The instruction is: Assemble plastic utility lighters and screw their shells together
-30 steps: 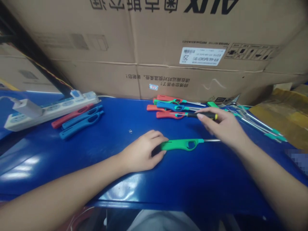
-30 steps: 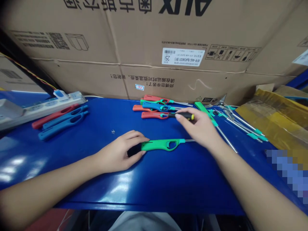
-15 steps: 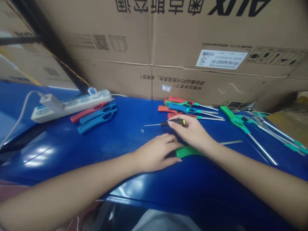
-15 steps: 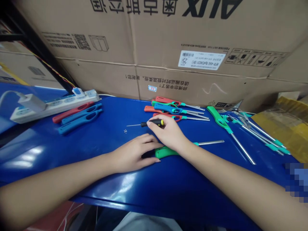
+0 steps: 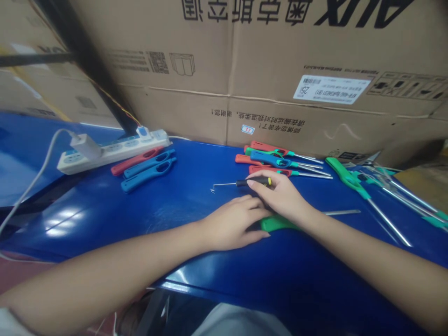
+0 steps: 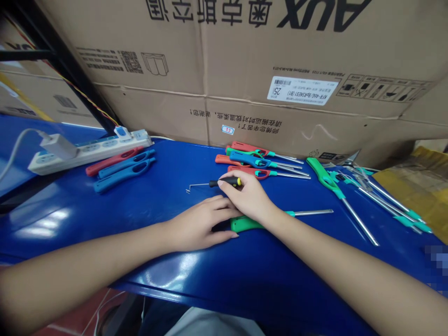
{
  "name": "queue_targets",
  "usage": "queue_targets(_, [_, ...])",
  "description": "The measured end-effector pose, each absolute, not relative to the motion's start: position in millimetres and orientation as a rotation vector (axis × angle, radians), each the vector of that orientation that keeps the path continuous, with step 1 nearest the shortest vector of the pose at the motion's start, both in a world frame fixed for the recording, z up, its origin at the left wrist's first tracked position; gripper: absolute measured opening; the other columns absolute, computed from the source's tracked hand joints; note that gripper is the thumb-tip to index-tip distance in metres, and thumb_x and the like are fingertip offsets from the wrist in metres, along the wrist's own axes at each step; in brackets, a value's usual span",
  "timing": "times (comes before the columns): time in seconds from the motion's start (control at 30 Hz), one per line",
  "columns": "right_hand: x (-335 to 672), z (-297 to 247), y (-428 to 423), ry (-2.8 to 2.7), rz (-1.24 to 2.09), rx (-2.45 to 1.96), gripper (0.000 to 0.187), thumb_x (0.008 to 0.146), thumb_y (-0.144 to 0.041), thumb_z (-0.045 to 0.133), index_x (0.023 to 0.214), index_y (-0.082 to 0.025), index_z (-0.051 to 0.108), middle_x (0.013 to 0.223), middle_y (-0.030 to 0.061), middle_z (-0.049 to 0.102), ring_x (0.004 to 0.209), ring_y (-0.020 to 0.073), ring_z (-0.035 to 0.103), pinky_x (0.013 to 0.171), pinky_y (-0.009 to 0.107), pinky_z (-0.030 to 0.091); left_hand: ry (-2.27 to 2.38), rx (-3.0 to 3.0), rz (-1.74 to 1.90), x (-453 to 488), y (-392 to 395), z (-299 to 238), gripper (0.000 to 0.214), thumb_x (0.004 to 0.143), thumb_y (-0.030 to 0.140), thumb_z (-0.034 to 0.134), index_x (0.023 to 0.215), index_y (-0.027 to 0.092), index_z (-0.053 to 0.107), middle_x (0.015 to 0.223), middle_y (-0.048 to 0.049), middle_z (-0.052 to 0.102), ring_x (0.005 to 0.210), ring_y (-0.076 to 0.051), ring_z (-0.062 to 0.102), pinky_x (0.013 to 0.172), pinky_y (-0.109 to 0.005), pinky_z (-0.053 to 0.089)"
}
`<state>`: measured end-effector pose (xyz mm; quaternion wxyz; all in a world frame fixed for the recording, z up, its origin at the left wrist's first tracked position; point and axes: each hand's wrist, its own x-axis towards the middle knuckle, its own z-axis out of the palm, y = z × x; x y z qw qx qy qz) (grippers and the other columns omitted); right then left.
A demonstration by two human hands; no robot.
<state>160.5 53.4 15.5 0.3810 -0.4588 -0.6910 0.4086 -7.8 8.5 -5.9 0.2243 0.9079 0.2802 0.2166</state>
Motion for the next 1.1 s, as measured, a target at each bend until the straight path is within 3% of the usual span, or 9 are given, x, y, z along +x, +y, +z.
queue_targets(0.2, [176.0, 26.6, 46.6, -1.626, 1.099, -1.204, 0.031, 0.086, -0.047, 0.071, 0.101, -0.02, 0.071, 0.057, -0.0058, 0.053, 0.048, 0.0121, 0.045, 0.049, 0.028, 0.037, 0.812, 2.527, 0.538, -9.0, 7.9, -3.7, 0.04, 0.098, 0.039, 0.063, 0.132, 0.017, 0.064, 0.119, -0.0115, 0.067, 0.111, -0.027, 0.062, 0.099, -0.04, 0.051])
queue_targets(0.37, [203.0, 33.5, 36.1, -1.298, 1.157, -1.075, 0.032, 0.084, -0.049, 0.076, 0.077, -0.023, 0.059, 0.053, -0.0078, 0.043, 0.045, 0.0096, 0.039, 0.046, 0.027, 0.034, 0.807, 2.474, 0.566, -9.3, 9.6, -4.9, 0.039, 0.097, 0.034, 0.065, 0.132, 0.016, 0.064, 0.119, -0.0106, 0.067, 0.111, -0.026, 0.061, 0.1, -0.04, 0.05])
queue_targets(0.53, [228.3, 38.7, 31.1, -1.045, 1.215, -0.989, 0.033, 0.086, -0.053, 0.072, 0.08, -0.022, 0.065, 0.07, -0.0028, 0.055, 0.046, 0.0071, 0.041, 0.039, 0.023, 0.039, 0.809, 2.377, 0.666, -6.3, 9.1, -7.9, 0.038, 0.094, 0.032, 0.07, 0.13, 0.019, 0.066, 0.118, -0.0095, 0.068, 0.111, -0.025, 0.062, 0.1, -0.04, 0.051])
queue_targets(0.67, [233.4, 40.4, 32.6, -0.927, 1.245, -0.935, 0.037, 0.07, -0.052, 0.085, 0.075, -0.019, 0.068, 0.077, -0.0022, 0.064, 0.044, 0.0039, 0.044, 0.036, 0.018, 0.043, 0.847, 2.256, 0.849, -1.0, 5.1, -5.8, 0.045, 0.086, 0.029, 0.077, 0.129, 0.019, 0.068, 0.119, -0.0092, 0.069, 0.11, -0.024, 0.063, 0.101, -0.04, 0.051])
queue_targets(0.77, [231.4, 40.1, 33.1, -0.875, 1.304, -0.921, 0.041, 0.062, -0.051, 0.09, 0.074, -0.017, 0.069, 0.072, -0.0023, 0.066, 0.042, 0.0034, 0.044, 0.034, 0.016, 0.043, 0.903, 2.097, 0.979, 2.5, 2.7, -1.4, 0.039, 0.086, 0.03, 0.078, 0.123, 0.018, 0.071, 0.115, -0.0075, 0.073, 0.1, -0.02, 0.066, 0.092, -0.035, 0.054])
queue_targets(0.87, [229.1, 38.4, 31.5, -0.84, 1.367, -0.928, 0.037, 0.065, -0.047, 0.089, 0.073, -0.017, 0.069, 0.069, -0.0028, 0.066, 0.04, 0.0025, 0.043, 0.032, 0.014, 0.041, 0.94, 1.957, 1.04, 3.8, 2.1, 2.1, 0.036, 0.086, 0.03, 0.079, 0.12, 0.017, 0.073, 0.11, -0.0061, 0.076, 0.09, -0.016, 0.068, 0.084, -0.03, 0.056])
queue_targets(1.1, [228.1, 36.8, 28.7, -0.847, 1.404, -0.918, 0.031, 0.071, -0.044, 0.084, 0.072, -0.017, 0.069, 0.068, -0.0027, 0.067, 0.039, 0.0026, 0.046, 0.034, 0.013, 0.043, 0.842, 1.94, 1.111, 2.6, 0.3, 4.5, 0.018, 0.084, 0.023, 0.081, 0.101, 0.016, 0.08, 0.096, -0.0055, 0.078, 0.087, -0.015, 0.072, 0.083, -0.026, 0.057])
